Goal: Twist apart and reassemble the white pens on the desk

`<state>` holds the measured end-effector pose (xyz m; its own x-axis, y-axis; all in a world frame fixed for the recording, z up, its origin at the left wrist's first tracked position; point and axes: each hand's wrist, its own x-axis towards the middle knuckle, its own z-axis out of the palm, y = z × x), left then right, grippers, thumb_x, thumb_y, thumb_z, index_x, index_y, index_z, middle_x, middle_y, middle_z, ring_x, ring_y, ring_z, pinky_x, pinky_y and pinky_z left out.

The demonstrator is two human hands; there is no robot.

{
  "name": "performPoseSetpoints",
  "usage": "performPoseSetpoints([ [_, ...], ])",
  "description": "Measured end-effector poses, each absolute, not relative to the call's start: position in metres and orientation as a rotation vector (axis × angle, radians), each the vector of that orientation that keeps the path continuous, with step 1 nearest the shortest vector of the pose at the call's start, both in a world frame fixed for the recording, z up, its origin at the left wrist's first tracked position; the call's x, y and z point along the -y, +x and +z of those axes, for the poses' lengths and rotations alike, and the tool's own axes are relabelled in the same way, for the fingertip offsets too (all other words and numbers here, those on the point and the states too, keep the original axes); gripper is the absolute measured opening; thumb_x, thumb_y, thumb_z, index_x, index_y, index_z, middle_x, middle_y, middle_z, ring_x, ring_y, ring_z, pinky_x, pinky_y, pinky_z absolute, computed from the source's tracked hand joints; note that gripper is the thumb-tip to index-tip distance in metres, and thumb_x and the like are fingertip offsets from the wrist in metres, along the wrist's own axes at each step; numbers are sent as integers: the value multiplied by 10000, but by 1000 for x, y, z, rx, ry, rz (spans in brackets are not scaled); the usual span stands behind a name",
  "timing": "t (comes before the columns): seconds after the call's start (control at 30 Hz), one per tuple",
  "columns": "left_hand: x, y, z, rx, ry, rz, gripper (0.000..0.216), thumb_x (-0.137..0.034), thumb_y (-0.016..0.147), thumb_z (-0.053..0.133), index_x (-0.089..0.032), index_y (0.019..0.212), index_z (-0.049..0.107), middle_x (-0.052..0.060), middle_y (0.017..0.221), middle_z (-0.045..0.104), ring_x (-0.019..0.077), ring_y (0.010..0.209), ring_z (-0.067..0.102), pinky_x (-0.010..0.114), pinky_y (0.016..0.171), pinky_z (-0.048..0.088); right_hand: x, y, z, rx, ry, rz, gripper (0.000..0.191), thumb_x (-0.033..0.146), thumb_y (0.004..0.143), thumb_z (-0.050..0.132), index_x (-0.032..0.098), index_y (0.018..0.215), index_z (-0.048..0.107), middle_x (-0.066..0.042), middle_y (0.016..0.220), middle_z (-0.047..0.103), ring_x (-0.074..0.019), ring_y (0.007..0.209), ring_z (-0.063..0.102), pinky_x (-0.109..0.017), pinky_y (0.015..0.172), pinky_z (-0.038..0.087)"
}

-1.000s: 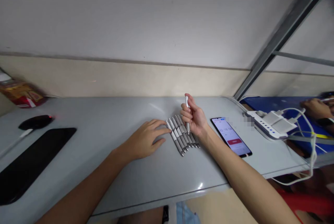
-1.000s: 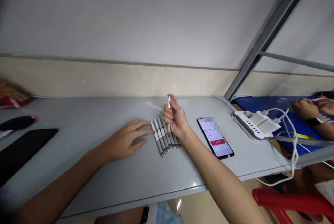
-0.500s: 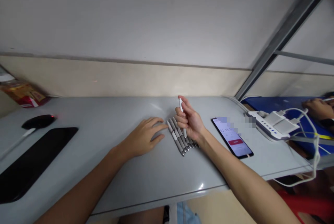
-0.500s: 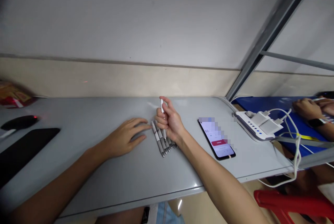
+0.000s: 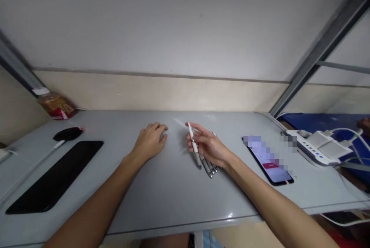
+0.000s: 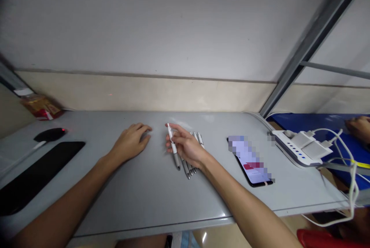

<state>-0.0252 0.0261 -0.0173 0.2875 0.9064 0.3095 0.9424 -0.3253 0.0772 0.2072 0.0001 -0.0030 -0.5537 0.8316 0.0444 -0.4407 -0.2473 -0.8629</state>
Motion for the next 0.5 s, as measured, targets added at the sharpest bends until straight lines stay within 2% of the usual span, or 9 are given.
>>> performPoseSetpoints([
  [0.1,-25,-25,-17,1753,-2467,-461,275,-252,889,443,-183,1111,591,94,1100,606,253,1058,537,417,919,436,3,204,-7,1360,-657,1713,407,203,790,628,277,1184,555,2,904,523,-136,814,560,-315,776,483],
  [0.23,-22,-21,-17,1737,-2540,-501,280,-234,876,457,-196,1125,581,82,1131,582,251,1061,529,427,891,443,4,207,-9,1761,-841,1284,401,239,813,622,273,1205,544,-2,923,539,-138,810,543,-309,776,461],
  [0.33,-20,-20,-18,1738,-2542,-528,274,-241,878,457,-201,1122,574,79,1145,564,256,1067,519,435,870,440,4,210,-9,2048,-969,802,405,240,823,615,252,1220,535,-49,1068,558,-193,1004,516,-372,903,416],
  [0.4,-20,-20,-19,1727,-2552,-546,266,-244,882,451,-207,1116,572,75,1145,558,253,1074,511,438,876,432,5,211,-11,2227,-1060,471,401,265,820,631,241,1212,553,-87,1187,533,-246,1158,428,-427,975,351],
  [0.5,-20,-20,-18,1726,-2570,-562,249,-251,882,455,-219,1097,577,71,1138,553,256,1088,501,453,898,414,6,211,-14,2408,-1182,182,377,360,837,628,245,1193,582,-123,1286,475,-297,1249,335,-490,996,288],
])
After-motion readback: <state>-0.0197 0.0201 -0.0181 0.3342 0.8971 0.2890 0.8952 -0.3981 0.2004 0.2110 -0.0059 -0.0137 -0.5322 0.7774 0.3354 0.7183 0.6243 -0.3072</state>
